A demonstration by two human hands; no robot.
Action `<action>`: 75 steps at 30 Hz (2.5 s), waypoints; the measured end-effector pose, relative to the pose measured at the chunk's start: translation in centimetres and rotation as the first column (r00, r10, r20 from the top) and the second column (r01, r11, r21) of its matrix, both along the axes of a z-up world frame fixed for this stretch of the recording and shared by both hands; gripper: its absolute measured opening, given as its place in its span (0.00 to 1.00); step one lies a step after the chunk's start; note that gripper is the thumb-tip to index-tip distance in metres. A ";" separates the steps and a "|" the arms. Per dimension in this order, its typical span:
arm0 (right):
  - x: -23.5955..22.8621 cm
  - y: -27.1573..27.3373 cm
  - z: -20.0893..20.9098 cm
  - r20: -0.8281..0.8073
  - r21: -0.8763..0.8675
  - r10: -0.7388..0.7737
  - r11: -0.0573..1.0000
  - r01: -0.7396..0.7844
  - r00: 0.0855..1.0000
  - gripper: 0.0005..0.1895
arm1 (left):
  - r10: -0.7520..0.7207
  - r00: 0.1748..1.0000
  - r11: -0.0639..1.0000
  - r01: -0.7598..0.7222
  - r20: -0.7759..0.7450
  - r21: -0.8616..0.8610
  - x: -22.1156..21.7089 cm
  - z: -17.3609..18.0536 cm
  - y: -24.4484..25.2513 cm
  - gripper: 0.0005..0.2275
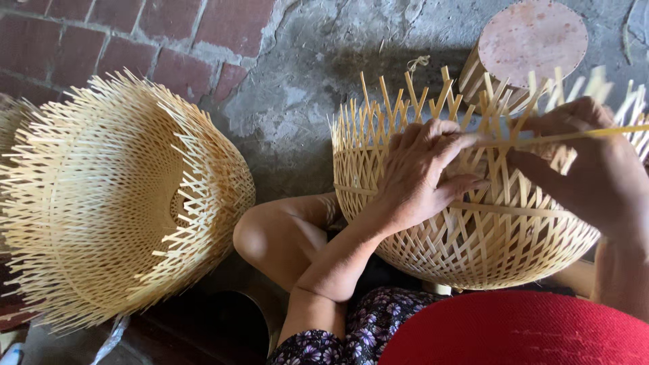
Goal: The person weaves a basket by hand, threading flexible wood strips through a woven lattice and pushing them down to secure the structure.
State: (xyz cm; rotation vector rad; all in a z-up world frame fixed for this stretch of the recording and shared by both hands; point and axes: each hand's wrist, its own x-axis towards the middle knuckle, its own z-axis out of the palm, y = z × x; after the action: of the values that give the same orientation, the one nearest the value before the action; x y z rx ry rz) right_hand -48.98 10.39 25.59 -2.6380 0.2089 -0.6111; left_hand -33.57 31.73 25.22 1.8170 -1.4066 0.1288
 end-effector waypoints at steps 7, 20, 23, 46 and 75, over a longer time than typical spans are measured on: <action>0.2 -0.8 -1.3 0.139 0.680 0.013 0.726 -0.105 0.990 0.10 | -0.025 0.999 1.000 0.025 -0.041 0.009 0.3 -1.3 -1.2 0.27; 2.6 -2.8 -1.1 -0.168 0.318 0.161 0.943 -0.101 0.973 0.12 | -0.043 0.998 0.998 0.041 -0.041 -0.038 0.6 -0.8 -0.9 0.18; 1.5 -2.7 -2.3 -0.213 0.382 -0.034 0.917 0.115 0.976 0.11 | -0.032 0.998 0.998 0.028 -0.060 -0.056 0.5 -0.9 -1.2 0.18; 3.2 -2.6 -1.3 -0.184 0.147 0.180 0.977 -0.154 0.966 0.08 | 0.008 0.994 0.990 -0.024 -0.113 -0.138 -0.1 -0.5 -1.3 0.14; -2.2 -3.4 -4.8 -0.043 0.429 -0.098 0.897 0.107 0.994 0.02 | 0.038 0.972 0.979 -0.083 -0.231 -0.187 1.6 -1.8 -4.2 0.06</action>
State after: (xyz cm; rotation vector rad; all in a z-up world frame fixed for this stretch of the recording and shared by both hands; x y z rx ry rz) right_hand -51.15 6.98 20.78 -2.2130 0.4398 -0.5025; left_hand -32.02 27.49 23.38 1.6558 -1.1384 0.0850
